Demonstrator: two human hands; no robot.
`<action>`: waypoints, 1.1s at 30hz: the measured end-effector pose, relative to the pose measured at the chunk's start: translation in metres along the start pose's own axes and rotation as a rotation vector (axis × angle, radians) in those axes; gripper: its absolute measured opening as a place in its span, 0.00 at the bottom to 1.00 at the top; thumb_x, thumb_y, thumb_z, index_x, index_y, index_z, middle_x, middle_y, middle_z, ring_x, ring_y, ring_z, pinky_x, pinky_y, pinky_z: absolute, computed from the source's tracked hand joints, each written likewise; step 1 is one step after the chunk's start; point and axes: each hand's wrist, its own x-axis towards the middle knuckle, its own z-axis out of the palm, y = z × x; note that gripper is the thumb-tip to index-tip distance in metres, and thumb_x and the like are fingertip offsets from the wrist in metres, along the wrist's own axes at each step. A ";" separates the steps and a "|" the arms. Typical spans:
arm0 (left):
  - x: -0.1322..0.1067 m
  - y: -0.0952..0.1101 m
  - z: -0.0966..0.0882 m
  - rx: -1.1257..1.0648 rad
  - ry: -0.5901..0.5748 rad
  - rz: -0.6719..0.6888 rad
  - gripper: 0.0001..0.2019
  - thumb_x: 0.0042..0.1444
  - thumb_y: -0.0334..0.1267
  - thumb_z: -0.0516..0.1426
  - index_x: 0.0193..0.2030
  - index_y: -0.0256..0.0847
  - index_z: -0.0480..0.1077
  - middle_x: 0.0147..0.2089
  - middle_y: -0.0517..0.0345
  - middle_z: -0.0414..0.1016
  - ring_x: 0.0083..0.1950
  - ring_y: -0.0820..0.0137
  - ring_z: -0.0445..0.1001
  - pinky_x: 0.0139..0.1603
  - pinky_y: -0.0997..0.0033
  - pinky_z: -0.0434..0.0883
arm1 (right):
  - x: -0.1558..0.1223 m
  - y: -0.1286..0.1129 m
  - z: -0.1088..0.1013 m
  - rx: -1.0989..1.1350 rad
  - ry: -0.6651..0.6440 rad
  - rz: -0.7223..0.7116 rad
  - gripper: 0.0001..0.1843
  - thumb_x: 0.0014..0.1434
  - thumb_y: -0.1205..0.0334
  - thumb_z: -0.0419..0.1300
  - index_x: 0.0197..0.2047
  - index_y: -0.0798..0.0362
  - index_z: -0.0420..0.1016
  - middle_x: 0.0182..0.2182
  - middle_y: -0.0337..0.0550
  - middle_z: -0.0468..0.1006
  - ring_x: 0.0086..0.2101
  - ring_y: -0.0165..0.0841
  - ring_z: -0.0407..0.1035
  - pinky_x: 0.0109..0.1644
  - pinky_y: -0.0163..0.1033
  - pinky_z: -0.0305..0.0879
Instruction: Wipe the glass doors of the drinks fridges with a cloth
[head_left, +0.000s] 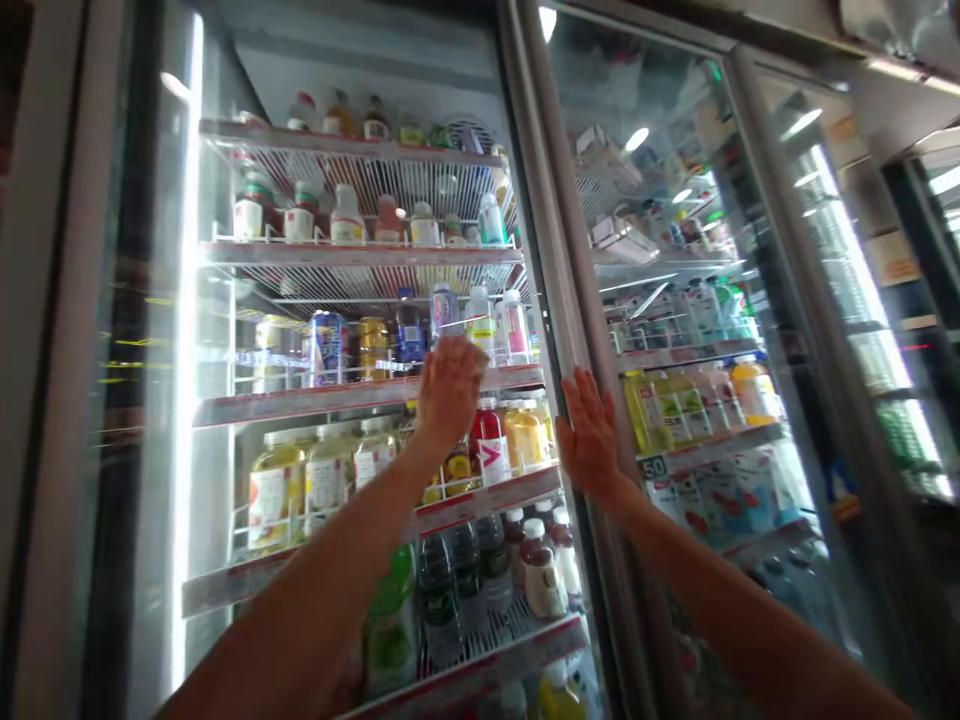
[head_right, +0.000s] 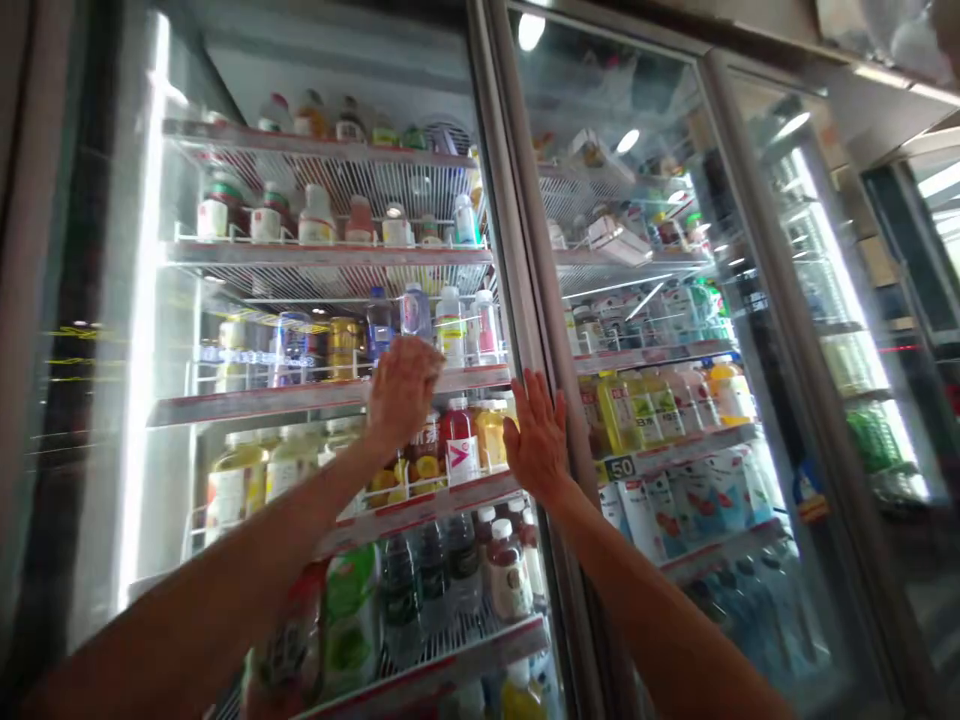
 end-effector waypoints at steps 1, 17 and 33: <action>-0.001 0.015 0.006 -0.030 -0.055 0.145 0.20 0.61 0.37 0.47 0.59 0.38 0.60 0.63 0.48 0.60 0.68 0.58 0.50 0.64 0.51 0.56 | 0.000 0.002 -0.003 0.000 -0.005 -0.001 0.32 0.64 0.62 0.41 0.68 0.47 0.33 0.66 0.46 0.48 0.64 0.40 0.43 0.64 0.56 0.45; -0.049 0.093 0.023 -0.182 -0.244 0.642 0.21 0.60 0.37 0.49 0.60 0.39 0.58 0.64 0.52 0.59 0.67 0.64 0.53 0.65 0.60 0.54 | -0.014 0.012 -0.017 0.069 -0.023 0.043 0.30 0.64 0.63 0.42 0.68 0.47 0.39 0.66 0.47 0.49 0.64 0.39 0.43 0.64 0.55 0.44; -0.096 -0.088 -0.075 0.139 0.039 -0.114 0.25 0.61 0.38 0.46 0.65 0.36 0.50 0.67 0.43 0.52 0.70 0.60 0.41 0.66 0.52 0.50 | -0.012 -0.090 0.064 0.127 -0.116 0.006 0.26 0.64 0.62 0.42 0.65 0.50 0.50 0.64 0.45 0.53 0.65 0.36 0.38 0.66 0.53 0.39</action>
